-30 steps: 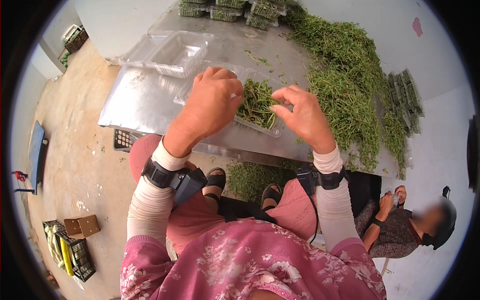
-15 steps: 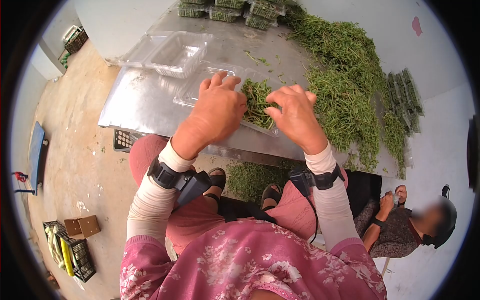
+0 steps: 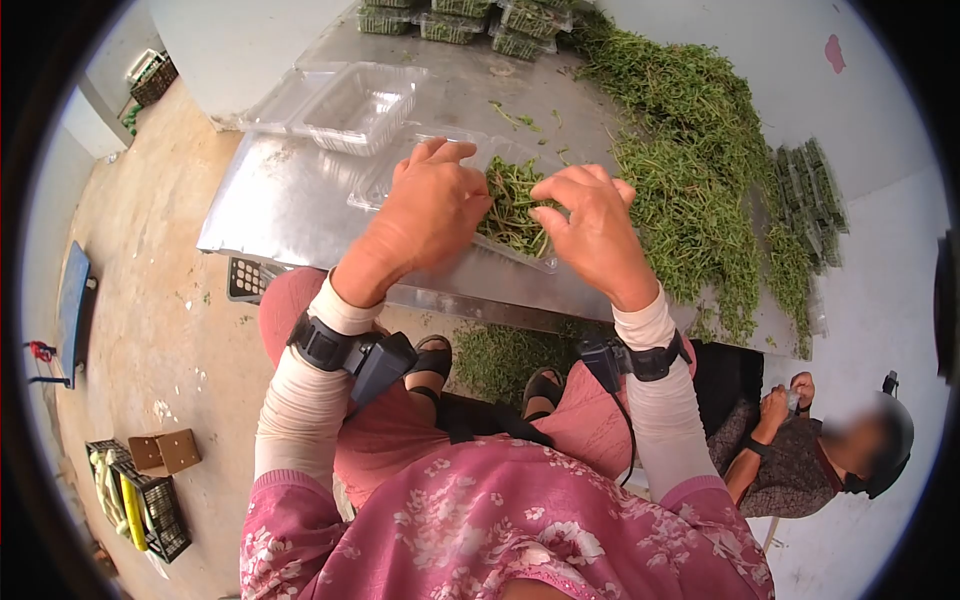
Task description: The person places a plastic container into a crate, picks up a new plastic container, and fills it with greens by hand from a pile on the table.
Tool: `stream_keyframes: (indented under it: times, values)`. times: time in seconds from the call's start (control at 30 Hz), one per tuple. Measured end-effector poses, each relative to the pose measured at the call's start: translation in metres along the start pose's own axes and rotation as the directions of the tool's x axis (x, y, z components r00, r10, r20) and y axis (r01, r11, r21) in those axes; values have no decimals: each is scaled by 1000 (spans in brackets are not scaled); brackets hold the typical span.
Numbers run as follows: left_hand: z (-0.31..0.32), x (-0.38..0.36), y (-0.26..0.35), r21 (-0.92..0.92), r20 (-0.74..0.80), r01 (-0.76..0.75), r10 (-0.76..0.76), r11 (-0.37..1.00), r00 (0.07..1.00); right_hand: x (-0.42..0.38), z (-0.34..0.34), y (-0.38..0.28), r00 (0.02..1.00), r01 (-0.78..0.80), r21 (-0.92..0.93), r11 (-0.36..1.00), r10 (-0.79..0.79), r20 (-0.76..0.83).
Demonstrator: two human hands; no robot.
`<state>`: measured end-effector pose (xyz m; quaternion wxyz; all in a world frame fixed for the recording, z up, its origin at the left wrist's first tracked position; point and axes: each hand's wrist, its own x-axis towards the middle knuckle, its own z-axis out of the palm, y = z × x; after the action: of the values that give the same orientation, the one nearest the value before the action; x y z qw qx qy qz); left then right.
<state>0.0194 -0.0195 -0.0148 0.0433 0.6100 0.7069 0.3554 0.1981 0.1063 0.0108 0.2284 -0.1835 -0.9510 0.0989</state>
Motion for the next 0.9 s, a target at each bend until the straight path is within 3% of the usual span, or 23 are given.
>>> stream_keyframes:
  times: [0.13, 0.33, 0.9]
  values:
    - [-3, 1, 2, -10, -3, 14, -14, 1000, 1000, 2, -3, -4, 999, 12, 103, 995, -16, 30]
    - [0, 2, 0, -5, 13, 6, -6, 1000, 1000, 0, 1, -7, 982, -31, 107, 994, 10, 189]
    - [7, -3, 13, 79, 44, 68, -71, 995, 996, -1, -3, -2, 989, -28, 49, 998, 20, 145]
